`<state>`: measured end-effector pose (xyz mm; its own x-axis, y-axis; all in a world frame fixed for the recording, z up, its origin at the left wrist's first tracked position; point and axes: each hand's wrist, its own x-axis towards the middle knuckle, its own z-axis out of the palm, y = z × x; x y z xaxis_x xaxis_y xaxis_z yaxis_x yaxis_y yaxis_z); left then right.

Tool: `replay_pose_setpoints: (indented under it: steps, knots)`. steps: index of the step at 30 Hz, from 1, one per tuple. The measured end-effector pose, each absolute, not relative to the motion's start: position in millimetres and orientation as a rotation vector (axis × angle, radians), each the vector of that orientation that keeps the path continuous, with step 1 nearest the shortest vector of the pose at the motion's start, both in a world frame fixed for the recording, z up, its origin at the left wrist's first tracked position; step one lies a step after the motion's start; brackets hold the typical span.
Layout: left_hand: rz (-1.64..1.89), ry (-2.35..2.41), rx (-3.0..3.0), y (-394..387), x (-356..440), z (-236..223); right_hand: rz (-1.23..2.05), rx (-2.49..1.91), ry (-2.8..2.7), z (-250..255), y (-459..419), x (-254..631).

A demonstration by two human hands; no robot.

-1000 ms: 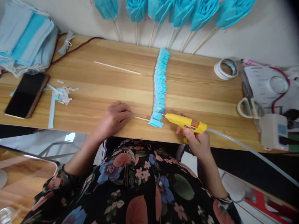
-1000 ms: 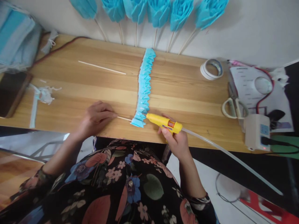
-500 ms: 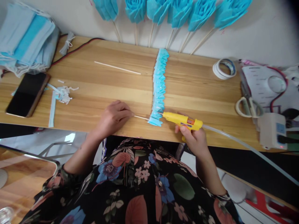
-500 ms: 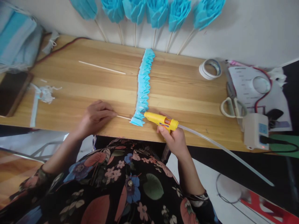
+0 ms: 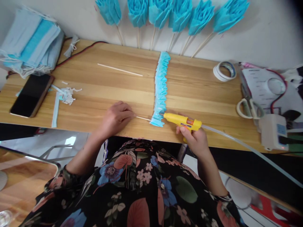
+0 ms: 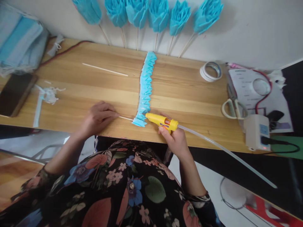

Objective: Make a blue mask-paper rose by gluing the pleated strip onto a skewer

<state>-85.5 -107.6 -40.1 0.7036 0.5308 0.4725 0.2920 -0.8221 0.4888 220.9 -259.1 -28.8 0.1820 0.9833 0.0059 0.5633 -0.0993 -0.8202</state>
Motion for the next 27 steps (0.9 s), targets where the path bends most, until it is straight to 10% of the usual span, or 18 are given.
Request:
replay_pose_setpoints:
  steps: [27]
  knots:
    - [0.867,0.653,2.521,-108.4,-85.4,-41.6,0.797,-1.717,-1.456,-18.8,-243.8,225.8]
